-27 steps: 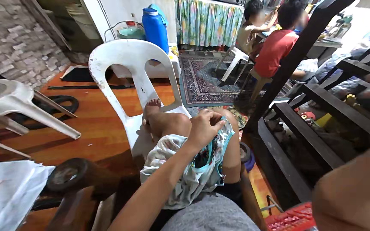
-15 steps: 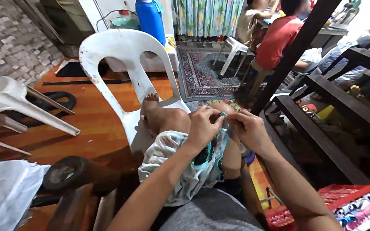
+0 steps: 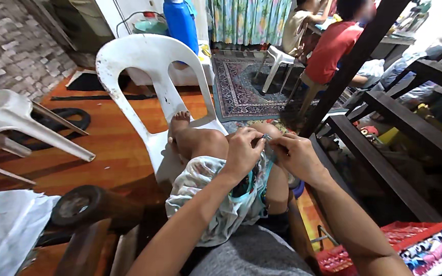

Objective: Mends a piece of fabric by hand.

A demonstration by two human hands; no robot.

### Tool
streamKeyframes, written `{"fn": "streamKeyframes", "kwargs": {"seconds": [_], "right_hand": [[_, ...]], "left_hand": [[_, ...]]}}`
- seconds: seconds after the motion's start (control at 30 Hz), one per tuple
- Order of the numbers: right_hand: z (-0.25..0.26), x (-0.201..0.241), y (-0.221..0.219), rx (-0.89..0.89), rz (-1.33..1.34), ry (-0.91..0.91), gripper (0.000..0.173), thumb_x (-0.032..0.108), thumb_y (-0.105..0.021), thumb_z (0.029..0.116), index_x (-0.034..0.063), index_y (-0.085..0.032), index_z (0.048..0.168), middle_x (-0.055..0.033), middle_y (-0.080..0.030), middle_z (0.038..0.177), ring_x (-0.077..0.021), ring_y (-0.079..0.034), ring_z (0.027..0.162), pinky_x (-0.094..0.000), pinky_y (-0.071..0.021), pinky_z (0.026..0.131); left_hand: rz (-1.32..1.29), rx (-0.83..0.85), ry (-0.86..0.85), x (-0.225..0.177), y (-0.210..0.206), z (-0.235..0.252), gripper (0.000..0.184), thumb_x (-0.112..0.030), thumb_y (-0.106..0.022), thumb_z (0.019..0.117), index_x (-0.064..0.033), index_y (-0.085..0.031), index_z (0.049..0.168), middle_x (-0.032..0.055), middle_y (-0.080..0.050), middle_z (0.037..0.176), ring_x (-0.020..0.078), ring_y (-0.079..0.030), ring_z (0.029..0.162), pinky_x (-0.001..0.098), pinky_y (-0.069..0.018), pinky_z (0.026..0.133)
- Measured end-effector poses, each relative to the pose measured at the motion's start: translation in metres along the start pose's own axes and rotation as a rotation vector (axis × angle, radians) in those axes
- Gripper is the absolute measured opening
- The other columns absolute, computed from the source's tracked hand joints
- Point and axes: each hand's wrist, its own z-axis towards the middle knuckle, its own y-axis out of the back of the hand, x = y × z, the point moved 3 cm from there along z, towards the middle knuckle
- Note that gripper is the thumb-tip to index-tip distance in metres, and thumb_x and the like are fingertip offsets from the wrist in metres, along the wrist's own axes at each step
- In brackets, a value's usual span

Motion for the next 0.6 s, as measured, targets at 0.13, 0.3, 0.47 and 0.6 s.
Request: {"fn": "streamKeyframes", "kwargs": {"seconds": [0.13, 0.3, 0.47, 0.6], "right_hand": [[0.0014, 0.0015, 0.0005, 0.022, -0.008, -0.016, 0.013, 0.002, -0.065, 0.0919, 0.0001, -0.077, 0.098, -0.0151, -0.070, 0.086, -0.0254, -0.069, 0.076, -0.0388, -0.0573, 0.070], [0.0026, 0.0029, 0.0015, 0.054, -0.008, -0.043, 0.014, 0.002, -0.064, 0.0931, 0.0006, -0.077, 0.098, -0.0135, -0.069, 0.085, -0.0227, -0.066, 0.074, -0.0370, -0.0559, 0.069], [0.0020, 0.0022, 0.0024, 0.039, -0.001, -0.013, 0.015, 0.002, -0.063, 0.0928, 0.0004, -0.077, 0.098, -0.0134, -0.069, 0.084, -0.0221, -0.066, 0.073, -0.0360, -0.0559, 0.067], [0.0029, 0.0019, 0.0023, 0.050, -0.010, -0.030, 0.015, 0.004, -0.063, 0.0942, 0.0007, -0.077, 0.098, -0.0127, -0.068, 0.084, -0.0212, -0.065, 0.073, -0.0356, -0.0553, 0.067]], "left_hand": [[0.011, -0.006, -0.010, 0.0002, -0.0003, -0.0004, 0.008, -0.003, -0.072, 0.0897, 0.0017, -0.076, 0.095, 0.0178, -0.072, 0.104, 0.0267, -0.069, 0.099, 0.0398, -0.0564, 0.088], [-0.011, 0.000, -0.003, 0.0011, -0.0003, -0.0010, 0.009, -0.003, -0.072, 0.0898, 0.0012, -0.077, 0.096, 0.0176, -0.071, 0.106, 0.0267, -0.069, 0.101, 0.0408, -0.0560, 0.089], [-0.018, 0.015, 0.021, 0.0009, -0.0004, -0.0006, 0.009, -0.003, -0.071, 0.0911, 0.0015, -0.076, 0.097, 0.0180, -0.071, 0.108, 0.0265, -0.069, 0.102, 0.0406, -0.0559, 0.089], [-0.011, 0.010, 0.016, 0.0006, -0.0006, -0.0007, 0.010, -0.003, -0.071, 0.0911, 0.0016, -0.076, 0.098, 0.0180, -0.071, 0.108, 0.0264, -0.069, 0.101, 0.0398, -0.0562, 0.089]]}}
